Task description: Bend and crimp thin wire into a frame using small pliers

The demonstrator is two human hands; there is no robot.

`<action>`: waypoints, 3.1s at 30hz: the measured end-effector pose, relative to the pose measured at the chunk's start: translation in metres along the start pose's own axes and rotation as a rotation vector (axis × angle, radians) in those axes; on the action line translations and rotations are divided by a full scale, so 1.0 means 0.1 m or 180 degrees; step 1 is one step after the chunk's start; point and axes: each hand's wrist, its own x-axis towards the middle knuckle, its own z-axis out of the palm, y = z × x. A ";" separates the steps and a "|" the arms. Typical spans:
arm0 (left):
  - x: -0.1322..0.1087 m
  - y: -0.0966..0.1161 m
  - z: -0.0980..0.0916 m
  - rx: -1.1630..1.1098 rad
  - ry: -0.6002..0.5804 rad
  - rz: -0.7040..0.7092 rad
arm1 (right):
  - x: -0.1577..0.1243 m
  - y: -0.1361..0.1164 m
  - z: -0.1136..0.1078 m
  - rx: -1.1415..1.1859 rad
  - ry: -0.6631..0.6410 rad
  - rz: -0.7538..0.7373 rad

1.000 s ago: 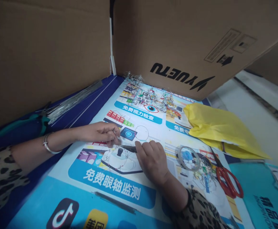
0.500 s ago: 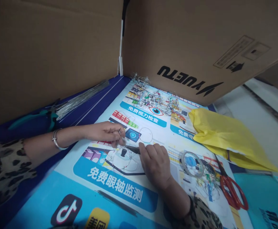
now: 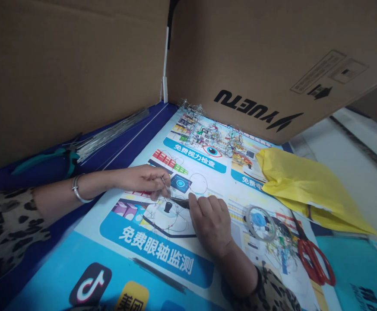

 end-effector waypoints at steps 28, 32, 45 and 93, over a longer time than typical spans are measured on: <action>0.01 -0.01 0.00 0.0066 0.0040 -0.0019 | -0.01 0.00 0.01 -0.0001 -0.0066 -0.0117; 0.01 -0.03 -0.02 0.0034 -0.0040 0.0064 | 0.00 0.00 0.01 0.0191 -0.0072 -0.0005; 0.02 -0.04 0.05 0.0192 0.0174 -0.0043 | 0.02 0.00 0.02 0.0352 -0.0064 0.0127; 0.01 0.13 0.14 0.1761 0.0552 -0.0217 | 0.03 -0.08 0.03 0.0195 -0.0172 0.0151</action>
